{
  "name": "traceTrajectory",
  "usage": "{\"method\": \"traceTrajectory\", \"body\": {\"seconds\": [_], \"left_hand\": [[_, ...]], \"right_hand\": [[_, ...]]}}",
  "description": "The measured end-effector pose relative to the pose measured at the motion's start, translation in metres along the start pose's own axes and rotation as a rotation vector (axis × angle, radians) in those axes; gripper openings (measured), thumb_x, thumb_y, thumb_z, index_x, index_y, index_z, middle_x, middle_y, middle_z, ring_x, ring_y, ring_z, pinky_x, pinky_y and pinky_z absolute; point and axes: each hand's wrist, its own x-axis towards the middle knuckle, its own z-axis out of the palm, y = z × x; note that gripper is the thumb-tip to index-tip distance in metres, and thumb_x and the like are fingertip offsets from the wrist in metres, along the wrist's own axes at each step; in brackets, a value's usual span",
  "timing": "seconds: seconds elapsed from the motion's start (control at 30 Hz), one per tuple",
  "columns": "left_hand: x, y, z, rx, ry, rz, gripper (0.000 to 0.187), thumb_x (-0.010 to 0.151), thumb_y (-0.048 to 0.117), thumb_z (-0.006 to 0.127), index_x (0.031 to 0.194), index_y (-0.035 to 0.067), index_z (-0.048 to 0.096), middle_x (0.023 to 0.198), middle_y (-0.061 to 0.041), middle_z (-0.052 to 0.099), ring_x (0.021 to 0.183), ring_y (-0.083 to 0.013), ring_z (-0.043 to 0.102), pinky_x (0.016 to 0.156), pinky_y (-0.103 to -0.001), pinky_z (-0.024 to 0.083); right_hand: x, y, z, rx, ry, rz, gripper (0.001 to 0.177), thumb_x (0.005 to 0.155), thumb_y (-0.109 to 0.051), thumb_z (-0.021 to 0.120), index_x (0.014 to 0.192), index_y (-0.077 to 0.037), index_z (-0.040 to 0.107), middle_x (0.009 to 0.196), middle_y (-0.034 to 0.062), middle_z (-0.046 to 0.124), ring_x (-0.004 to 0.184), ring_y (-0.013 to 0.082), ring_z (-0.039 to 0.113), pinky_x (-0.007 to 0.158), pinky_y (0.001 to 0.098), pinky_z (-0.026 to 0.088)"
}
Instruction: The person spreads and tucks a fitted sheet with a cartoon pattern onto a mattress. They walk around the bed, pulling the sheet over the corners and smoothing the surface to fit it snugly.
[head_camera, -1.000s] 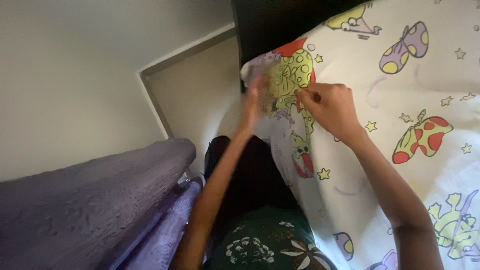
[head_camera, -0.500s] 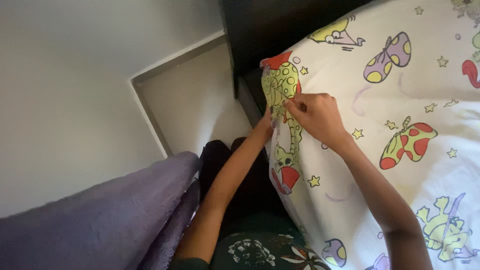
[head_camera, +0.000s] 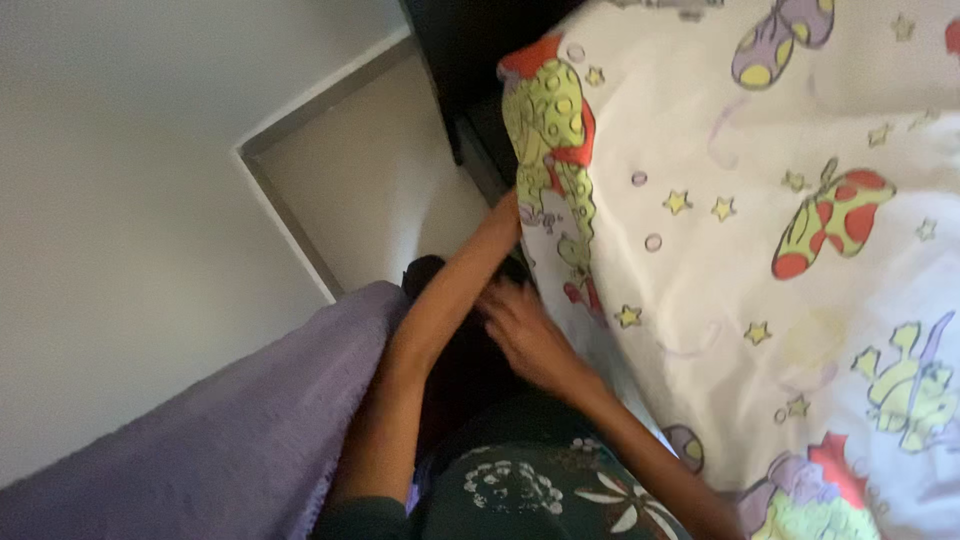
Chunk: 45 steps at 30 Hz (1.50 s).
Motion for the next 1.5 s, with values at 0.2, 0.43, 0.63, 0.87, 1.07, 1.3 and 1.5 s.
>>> {"method": "traceTrajectory", "body": {"seconds": [0.2,0.43,0.63,0.87,1.07,1.3,1.5], "left_hand": [[0.005,0.011,-0.05,0.114,0.025,-0.07,0.043,0.097,0.034,0.059,0.133,0.01,0.063,0.133,-0.009,0.067,0.118,-0.0307,0.066,0.101,-0.049,0.055],[-0.002,0.026,-0.038,-0.105,0.067,-0.136,0.074,0.101,0.065,0.053,0.141,0.002,0.052,0.139,-0.022,0.053,0.123,-0.0401,0.049,0.105,-0.059,0.044],[-0.023,0.05,0.023,-0.047,0.312,0.013,0.069,0.099,0.052,0.052,0.15,0.007,0.047,0.157,-0.014,0.045,0.138,-0.0344,0.046,0.113,-0.053,0.042],[-0.104,0.095,0.093,0.198,0.421,0.315,0.074,0.102,0.052,0.045,0.162,0.01,0.029,0.168,-0.015,0.028,0.154,-0.0367,0.026,0.125,-0.051,0.02],[-0.152,0.018,0.207,0.067,0.348,0.168,0.104,0.088,0.084,0.028,0.166,0.018,0.008,0.174,-0.008,0.009,0.158,-0.0314,0.012,0.124,-0.054,0.011],[-0.156,0.018,0.246,0.11,0.457,0.128,0.118,0.074,0.094,0.03,0.166,0.025,0.003,0.172,-0.009,0.008,0.156,-0.0334,0.013,0.122,-0.057,0.019],[-0.154,0.016,0.248,0.121,0.495,0.119,0.118,0.073,0.094,0.031,0.165,0.024,0.01,0.171,-0.012,0.013,0.153,-0.037,0.02,0.118,-0.06,0.025]], "right_hand": [[0.033,0.08,-0.001,0.002,-0.212,0.504,0.049,0.094,-0.016,0.066,0.141,-0.005,0.058,0.143,0.0146,0.058,0.139,0.0355,0.049,0.121,0.0497,0.034],[-0.016,0.088,-0.016,0.092,-0.035,0.582,0.051,0.092,-0.021,0.066,0.139,-0.004,0.057,0.142,0.0171,0.057,0.137,0.0373,0.05,0.118,0.0499,0.035],[-0.052,0.094,-0.02,0.15,0.175,0.678,0.053,0.091,-0.025,0.066,0.138,-0.004,0.057,0.142,0.0193,0.057,0.135,0.0388,0.051,0.116,0.0501,0.036],[-0.074,0.1,-0.013,0.14,0.328,0.713,0.056,0.089,-0.03,0.066,0.137,-0.003,0.056,0.141,0.0218,0.057,0.133,0.0406,0.051,0.114,0.0504,0.037],[-0.091,0.098,-0.022,0.119,0.417,0.721,0.058,0.088,-0.034,0.066,0.136,-0.003,0.055,0.14,0.024,0.057,0.132,0.0422,0.052,0.112,0.0506,0.038],[-0.08,0.093,-0.031,-0.015,0.479,0.669,0.062,0.086,-0.039,0.066,0.134,-0.002,0.055,0.139,0.0265,0.056,0.13,0.044,0.053,0.11,0.0509,0.039],[-0.052,0.046,0.006,-0.322,0.264,0.48,0.065,0.085,-0.044,0.066,0.133,-0.002,0.054,0.138,0.0287,0.056,0.128,0.0455,0.053,0.108,0.0511,0.04]]}}
